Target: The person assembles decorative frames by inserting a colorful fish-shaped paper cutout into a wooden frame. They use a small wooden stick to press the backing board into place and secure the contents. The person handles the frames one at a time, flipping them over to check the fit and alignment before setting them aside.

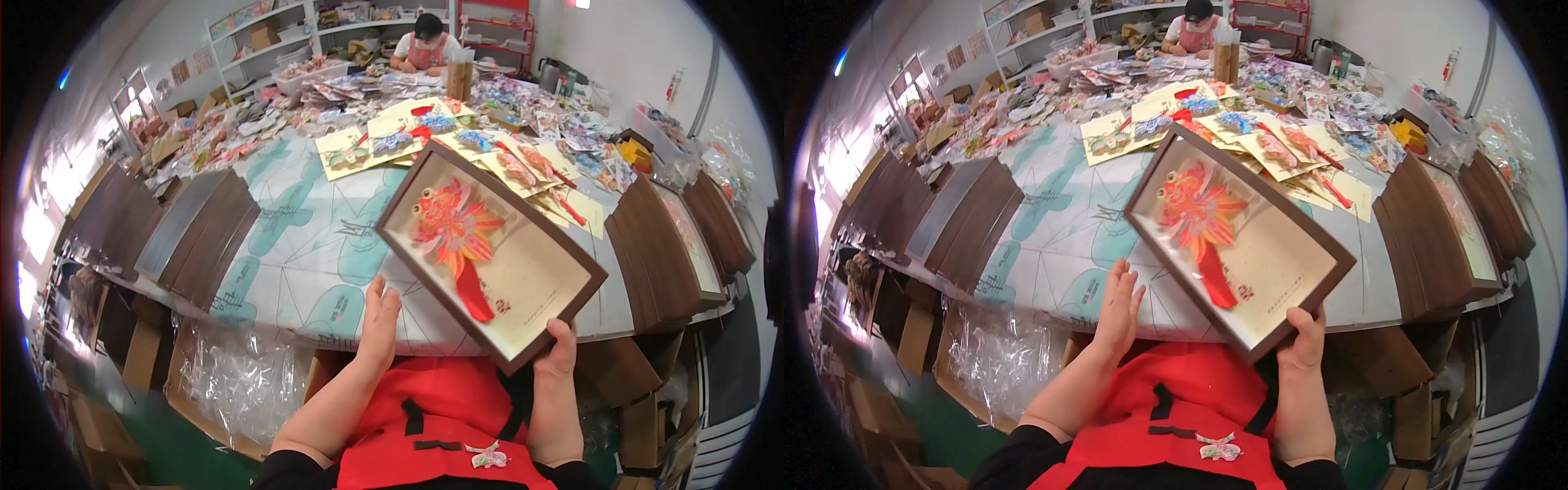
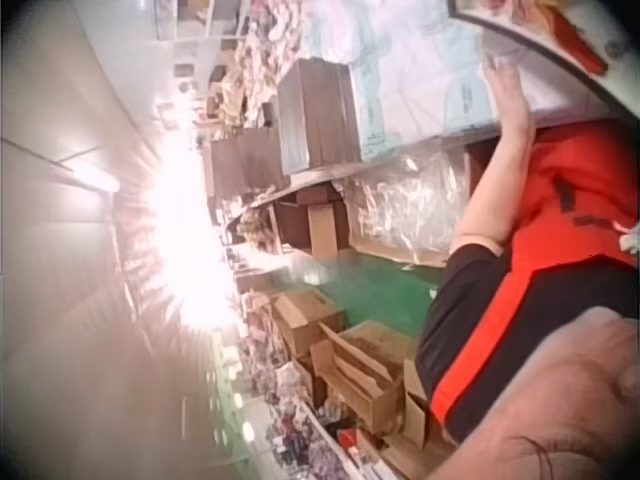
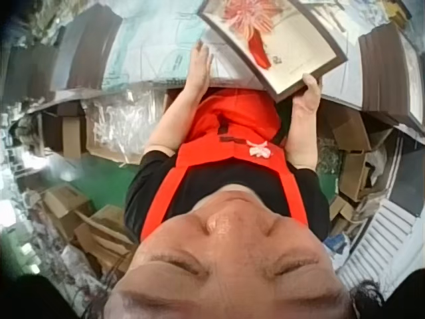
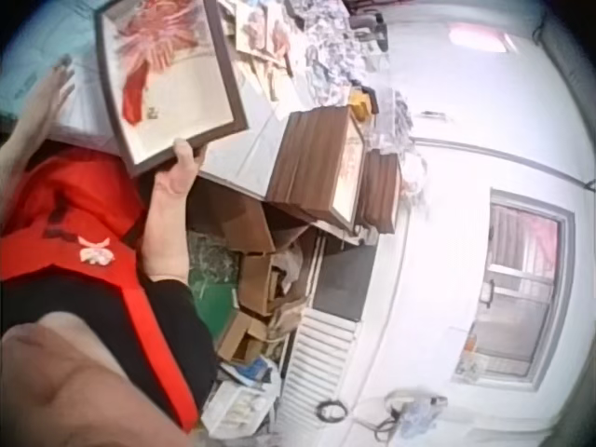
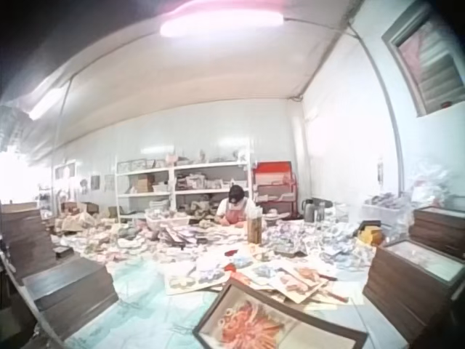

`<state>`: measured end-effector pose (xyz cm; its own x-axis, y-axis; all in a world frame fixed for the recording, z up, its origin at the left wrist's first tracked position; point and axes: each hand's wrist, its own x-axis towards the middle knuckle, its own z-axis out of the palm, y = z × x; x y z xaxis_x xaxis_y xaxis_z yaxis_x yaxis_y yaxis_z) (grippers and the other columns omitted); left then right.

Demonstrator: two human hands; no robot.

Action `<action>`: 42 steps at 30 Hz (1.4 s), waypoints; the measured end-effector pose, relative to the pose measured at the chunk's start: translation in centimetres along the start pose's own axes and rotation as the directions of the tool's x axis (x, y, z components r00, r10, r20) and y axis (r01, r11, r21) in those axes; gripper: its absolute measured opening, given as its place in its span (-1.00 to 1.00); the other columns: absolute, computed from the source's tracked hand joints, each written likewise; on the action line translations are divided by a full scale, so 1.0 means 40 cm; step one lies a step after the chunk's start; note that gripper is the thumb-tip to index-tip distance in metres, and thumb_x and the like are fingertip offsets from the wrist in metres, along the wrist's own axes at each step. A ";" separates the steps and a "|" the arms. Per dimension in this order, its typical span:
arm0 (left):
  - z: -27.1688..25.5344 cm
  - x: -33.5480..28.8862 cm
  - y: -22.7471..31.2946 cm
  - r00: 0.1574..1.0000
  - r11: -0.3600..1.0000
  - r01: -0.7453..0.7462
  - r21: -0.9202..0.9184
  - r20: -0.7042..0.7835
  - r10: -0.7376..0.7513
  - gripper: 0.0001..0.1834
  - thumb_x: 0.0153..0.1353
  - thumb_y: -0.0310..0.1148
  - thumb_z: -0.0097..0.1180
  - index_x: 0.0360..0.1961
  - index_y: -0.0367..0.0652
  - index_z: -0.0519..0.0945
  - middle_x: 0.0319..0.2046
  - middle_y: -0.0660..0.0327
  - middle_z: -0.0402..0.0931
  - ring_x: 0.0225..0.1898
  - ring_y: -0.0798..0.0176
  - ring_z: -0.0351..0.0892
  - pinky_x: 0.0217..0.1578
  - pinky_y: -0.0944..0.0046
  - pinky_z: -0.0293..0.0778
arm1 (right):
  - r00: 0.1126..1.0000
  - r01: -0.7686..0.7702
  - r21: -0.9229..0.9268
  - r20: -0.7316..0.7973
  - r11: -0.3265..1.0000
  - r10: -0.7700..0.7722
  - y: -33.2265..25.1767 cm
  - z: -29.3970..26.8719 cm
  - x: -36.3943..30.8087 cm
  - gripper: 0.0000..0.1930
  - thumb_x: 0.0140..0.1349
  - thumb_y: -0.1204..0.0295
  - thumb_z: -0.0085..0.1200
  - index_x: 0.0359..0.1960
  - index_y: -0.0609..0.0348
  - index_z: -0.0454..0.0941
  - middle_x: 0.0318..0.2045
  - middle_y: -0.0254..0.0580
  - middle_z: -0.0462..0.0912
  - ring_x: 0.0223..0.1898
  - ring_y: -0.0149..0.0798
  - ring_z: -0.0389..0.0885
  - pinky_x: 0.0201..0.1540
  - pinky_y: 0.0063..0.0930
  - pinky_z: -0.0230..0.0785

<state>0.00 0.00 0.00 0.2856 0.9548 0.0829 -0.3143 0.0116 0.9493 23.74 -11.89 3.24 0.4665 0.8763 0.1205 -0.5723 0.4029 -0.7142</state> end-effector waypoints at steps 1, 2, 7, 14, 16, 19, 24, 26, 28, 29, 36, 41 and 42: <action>0.007 0.021 -0.006 0.998 0.986 0.046 -0.158 -0.045 -0.054 -0.28 0.34 -0.01 -0.15 0.38 -0.02 -0.11 0.37 0.20 -0.12 0.35 0.13 -0.02 0.27 0.07 0.03 | 0.999 -0.030 0.122 -0.027 0.992 0.034 0.023 -0.015 -0.003 -0.30 -0.13 0.45 0.13 0.16 0.33 0.23 0.00 0.00 0.47 0.05 -0.03 0.48 0.11 -0.22 0.38; 0.016 0.041 -0.005 0.990 0.946 0.085 -0.314 -0.078 -0.115 -0.34 0.37 -0.05 -0.18 0.37 -0.07 -0.06 0.36 0.19 -0.06 0.32 0.15 0.03 0.23 0.06 0.11 | 0.997 -0.060 0.205 -0.035 0.977 0.069 0.045 -0.022 -0.004 -0.29 -0.14 0.42 0.15 0.16 0.31 0.23 0.00 -0.02 0.47 0.06 -0.03 0.46 0.12 -0.19 0.37; 0.140 0.021 0.071 0.962 0.959 -0.263 -0.109 -0.108 0.251 -0.33 0.28 -0.10 0.01 0.23 -0.25 0.06 0.01 0.16 0.29 0.02 0.30 0.31 0.04 0.32 0.26 | 0.973 -0.223 0.342 0.020 0.913 0.231 0.076 -0.072 -0.071 -0.19 -0.21 0.35 0.24 0.19 0.21 0.22 0.04 -0.06 0.46 0.09 -0.02 0.44 0.17 -0.12 0.33; 0.150 0.029 0.260 0.697 0.498 -0.638 0.587 0.166 0.697 -0.09 0.18 -0.23 0.09 0.33 -0.41 -0.20 0.20 -0.13 0.14 0.26 0.05 0.11 0.24 0.14 0.01 | 0.947 -0.311 0.461 0.220 0.831 0.233 0.137 -0.066 -0.063 -0.22 -0.25 0.45 0.23 0.16 0.19 0.25 0.01 -0.08 0.48 0.06 -0.04 0.48 0.16 -0.13 0.33; 0.111 0.086 0.303 0.514 -0.093 -0.480 0.872 0.365 0.776 -0.12 0.21 -0.13 0.00 0.32 -0.48 -0.14 0.37 -0.18 -0.23 0.42 -0.06 -0.27 0.34 0.02 -0.32 | 0.940 -0.330 0.394 0.224 0.858 0.258 0.114 -0.055 -0.063 -0.22 -0.25 0.46 0.22 0.15 0.20 0.25 0.00 -0.10 0.48 0.06 -0.07 0.47 0.16 -0.16 0.33; 0.130 0.152 0.361 0.753 -0.322 -0.198 0.926 0.354 0.555 -0.14 0.22 -0.04 -0.04 0.31 -0.46 -0.05 0.37 -0.15 -0.21 0.42 -0.05 -0.29 0.34 -0.06 -0.35 | 0.935 -0.335 0.287 0.216 0.898 0.280 0.128 -0.053 -0.077 -0.23 -0.24 0.46 0.22 0.15 0.20 0.25 -0.01 -0.12 0.48 0.06 -0.11 0.46 0.16 -0.22 0.31; 0.241 0.153 0.239 0.729 -0.275 -0.457 0.846 0.533 0.430 -0.15 0.18 -0.04 -0.02 0.32 -0.40 0.01 0.36 -0.12 -0.13 0.41 -0.05 -0.23 0.33 -0.14 -0.37 | 0.918 -0.365 0.236 0.254 0.901 0.305 0.136 0.003 -0.089 -0.24 -0.21 0.48 0.21 0.16 0.19 0.24 0.02 -0.16 0.45 0.09 -0.14 0.42 0.18 -0.25 0.28; 0.270 0.080 0.185 0.676 -0.224 -0.626 0.747 0.663 0.323 -0.21 0.13 -0.08 0.01 0.28 -0.38 0.13 0.34 -0.12 -0.04 0.40 -0.05 -0.15 0.33 -0.15 -0.31 | 0.908 -0.406 0.292 0.233 0.866 0.347 0.138 -0.001 -0.089 -0.25 -0.19 0.50 0.19 0.17 0.19 0.24 0.05 -0.16 0.44 0.11 -0.13 0.41 0.19 -0.24 0.27; 0.286 0.021 0.128 0.522 -0.241 -0.785 0.570 0.819 0.238 -0.27 0.08 -0.10 0.04 0.21 -0.36 0.26 0.31 -0.07 0.06 0.37 -0.02 -0.04 0.32 -0.14 -0.21 | 0.909 -0.413 0.339 0.213 0.845 0.359 0.132 -0.012 -0.086 -0.25 -0.18 0.52 0.18 0.18 0.18 0.23 0.07 -0.16 0.43 0.12 -0.13 0.40 0.21 -0.23 0.26; 0.285 -0.011 0.099 0.382 -0.325 -0.851 0.413 0.911 0.157 -0.30 0.05 -0.10 0.06 0.17 -0.32 0.33 0.30 0.02 0.12 0.35 0.08 0.03 0.30 -0.11 -0.14 | 0.912 -0.407 0.368 0.207 0.836 0.354 0.128 -0.020 -0.086 -0.26 -0.17 0.53 0.17 0.19 0.18 0.23 0.07 -0.16 0.43 0.13 -0.13 0.40 0.21 -0.22 0.26; 0.212 0.085 0.182 0.689 -0.215 -0.655 0.724 0.689 0.223 -0.22 0.11 -0.07 0.06 0.31 -0.20 0.17 0.34 0.05 0.06 0.39 0.09 -0.04 0.32 -0.10 -0.22 | 0.939 -0.339 0.319 0.170 0.885 0.298 0.103 -0.047 -0.095 -0.22 -0.20 0.52 0.18 0.20 0.19 0.20 0.07 -0.12 0.43 0.12 -0.09 0.41 0.20 -0.22 0.28; 0.178 0.256 0.251 0.747 -0.212 -0.361 0.908 0.417 0.518 -0.20 0.25 -0.03 -0.11 0.32 -0.40 0.01 0.36 -0.10 -0.09 0.41 0.00 -0.16 0.34 -0.08 -0.31 | 0.940 -0.334 0.237 0.159 0.912 0.303 0.090 -0.006 -0.103 -0.22 -0.23 0.49 0.21 0.17 0.20 0.23 0.03 -0.13 0.45 0.09 -0.10 0.43 0.17 -0.24 0.31; 0.201 0.245 0.247 0.726 -0.251 -0.431 0.867 0.498 0.474 -0.19 0.23 -0.04 -0.08 0.30 -0.45 0.02 0.35 -0.13 -0.08 0.40 -0.03 -0.15 0.34 -0.07 -0.29 | 0.938 -0.336 0.228 0.165 0.914 0.304 0.092 -0.005 -0.106 -0.23 -0.22 0.49 0.21 0.17 0.20 0.23 0.03 -0.14 0.45 0.09 -0.11 0.43 0.17 -0.24 0.31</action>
<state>6.96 7.08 12.64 0.5097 0.5504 0.6612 0.7403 -0.6721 -0.0112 19.79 -14.19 -0.03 0.1527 0.9882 0.0095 -0.8338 0.1340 -0.5356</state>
